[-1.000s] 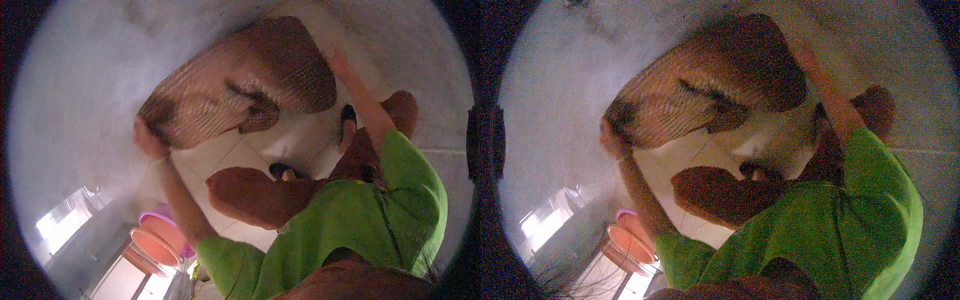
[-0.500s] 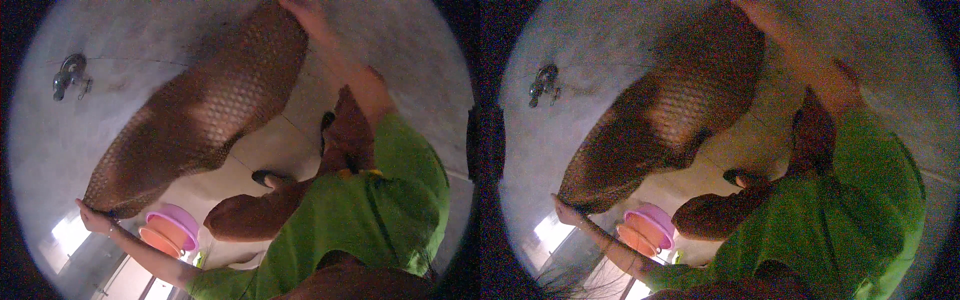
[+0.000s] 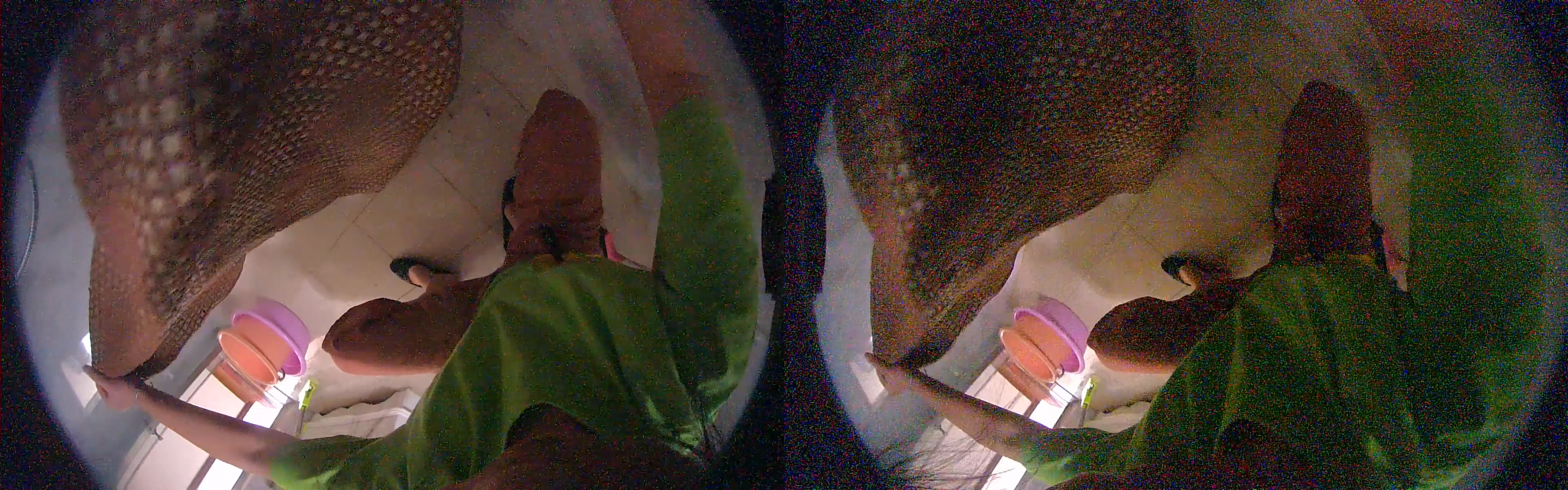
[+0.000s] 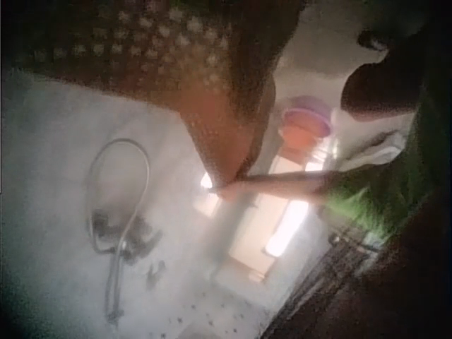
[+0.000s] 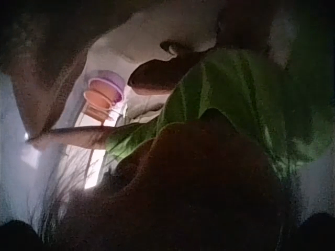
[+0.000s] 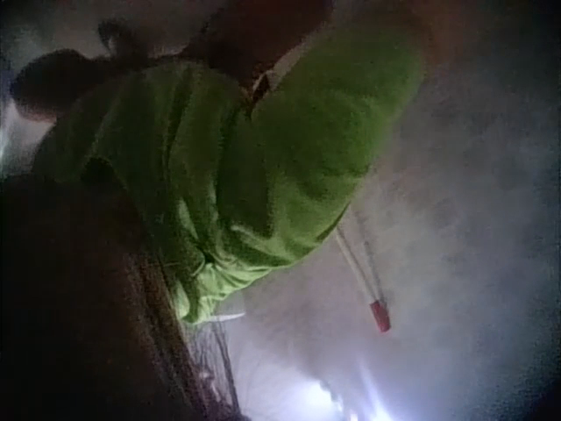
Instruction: The person rinses a rug under a faucet, uses a long-handled brush to scrub the tiled floor around a squat toilet, and applies a sponge to the surface of the rug.
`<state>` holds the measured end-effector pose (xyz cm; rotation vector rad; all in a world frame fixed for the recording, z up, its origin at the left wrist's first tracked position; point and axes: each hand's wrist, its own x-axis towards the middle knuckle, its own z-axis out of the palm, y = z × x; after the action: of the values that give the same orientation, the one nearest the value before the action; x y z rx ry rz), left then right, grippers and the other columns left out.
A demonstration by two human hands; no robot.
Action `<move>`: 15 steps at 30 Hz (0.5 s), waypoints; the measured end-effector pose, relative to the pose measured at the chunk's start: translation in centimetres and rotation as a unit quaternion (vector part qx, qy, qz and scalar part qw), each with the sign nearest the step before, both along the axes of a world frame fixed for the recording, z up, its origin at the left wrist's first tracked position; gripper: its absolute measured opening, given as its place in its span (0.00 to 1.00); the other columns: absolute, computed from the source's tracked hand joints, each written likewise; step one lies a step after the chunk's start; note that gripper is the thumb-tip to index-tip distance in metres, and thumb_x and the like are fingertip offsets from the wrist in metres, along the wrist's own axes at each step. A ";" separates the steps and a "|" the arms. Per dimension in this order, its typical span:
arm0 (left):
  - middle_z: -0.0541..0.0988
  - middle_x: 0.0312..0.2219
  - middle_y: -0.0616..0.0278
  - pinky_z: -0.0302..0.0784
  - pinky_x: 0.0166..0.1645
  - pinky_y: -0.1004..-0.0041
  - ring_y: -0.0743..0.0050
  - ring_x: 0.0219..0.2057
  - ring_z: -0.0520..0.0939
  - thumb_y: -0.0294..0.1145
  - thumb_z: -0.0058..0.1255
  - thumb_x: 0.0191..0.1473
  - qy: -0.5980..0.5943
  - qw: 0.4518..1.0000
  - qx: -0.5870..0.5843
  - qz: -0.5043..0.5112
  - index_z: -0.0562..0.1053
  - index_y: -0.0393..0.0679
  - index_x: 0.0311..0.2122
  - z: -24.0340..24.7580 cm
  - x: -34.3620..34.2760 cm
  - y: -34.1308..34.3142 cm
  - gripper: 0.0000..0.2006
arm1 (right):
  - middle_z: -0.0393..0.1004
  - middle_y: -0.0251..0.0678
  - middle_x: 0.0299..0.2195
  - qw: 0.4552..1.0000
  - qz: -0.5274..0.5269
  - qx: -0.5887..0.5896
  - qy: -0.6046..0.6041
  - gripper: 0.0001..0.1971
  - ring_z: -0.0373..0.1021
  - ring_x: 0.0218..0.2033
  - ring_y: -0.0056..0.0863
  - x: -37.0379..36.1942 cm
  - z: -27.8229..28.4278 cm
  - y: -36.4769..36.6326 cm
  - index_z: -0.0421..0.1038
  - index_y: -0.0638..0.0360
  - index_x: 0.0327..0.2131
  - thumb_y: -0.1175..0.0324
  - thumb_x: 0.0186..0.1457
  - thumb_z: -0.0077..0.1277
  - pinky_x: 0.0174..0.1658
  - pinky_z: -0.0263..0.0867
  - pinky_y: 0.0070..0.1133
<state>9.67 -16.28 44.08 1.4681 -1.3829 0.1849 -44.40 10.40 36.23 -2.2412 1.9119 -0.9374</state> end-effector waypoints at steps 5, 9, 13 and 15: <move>0.73 0.20 0.58 0.68 0.28 0.74 0.73 0.21 0.70 0.47 0.51 0.37 -0.114 0.991 -0.059 -0.050 0.71 0.32 0.21 -4.0 4.4 1.9 0.22 | 0.63 0.42 0.28 0.995 0.019 -0.098 -0.020 0.15 0.61 0.30 0.34 5.0 -5.1 -0.9 0.64 0.61 0.29 0.58 0.44 0.41 0.32 0.58 0.27; 0.73 0.22 0.59 0.68 0.29 0.75 0.74 0.24 0.70 0.42 0.48 0.41 -0.058 0.984 0.136 -0.103 0.70 0.36 0.29 -13.4 -2.5 6.0 0.17 | 0.64 0.41 0.23 0.990 -0.035 -0.128 -0.050 0.14 0.63 0.26 0.35 9.9 -12.7 -2.0 0.65 0.61 0.24 0.58 0.44 0.40 0.28 0.60 0.27; 0.66 0.15 0.70 0.58 0.20 0.85 0.87 0.17 0.63 0.28 0.53 0.36 -0.234 0.906 0.186 -0.300 0.67 0.44 0.39 -27.3 -4.9 5.8 0.19 | 0.66 0.45 0.21 0.989 -0.102 -0.002 -0.111 0.14 0.65 0.23 0.42 17.0 -26.2 -4.3 0.66 0.62 0.22 0.59 0.41 0.41 0.27 0.62 0.33; 0.63 0.18 0.72 0.57 0.22 0.86 0.86 0.19 0.60 0.25 0.58 0.30 -0.104 0.808 0.377 -0.440 0.58 0.42 0.47 -34.5 -7.9 7.7 0.33 | 0.67 0.47 0.21 0.969 -0.126 0.116 -0.181 0.15 0.65 0.24 0.42 21.1 -33.4 -5.5 0.67 0.62 0.21 0.58 0.41 0.41 0.26 0.62 0.33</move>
<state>1.76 -8.56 9.58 1.2320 -2.3387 -0.9242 -23.25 4.88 2.87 -1.5990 2.0332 -1.0051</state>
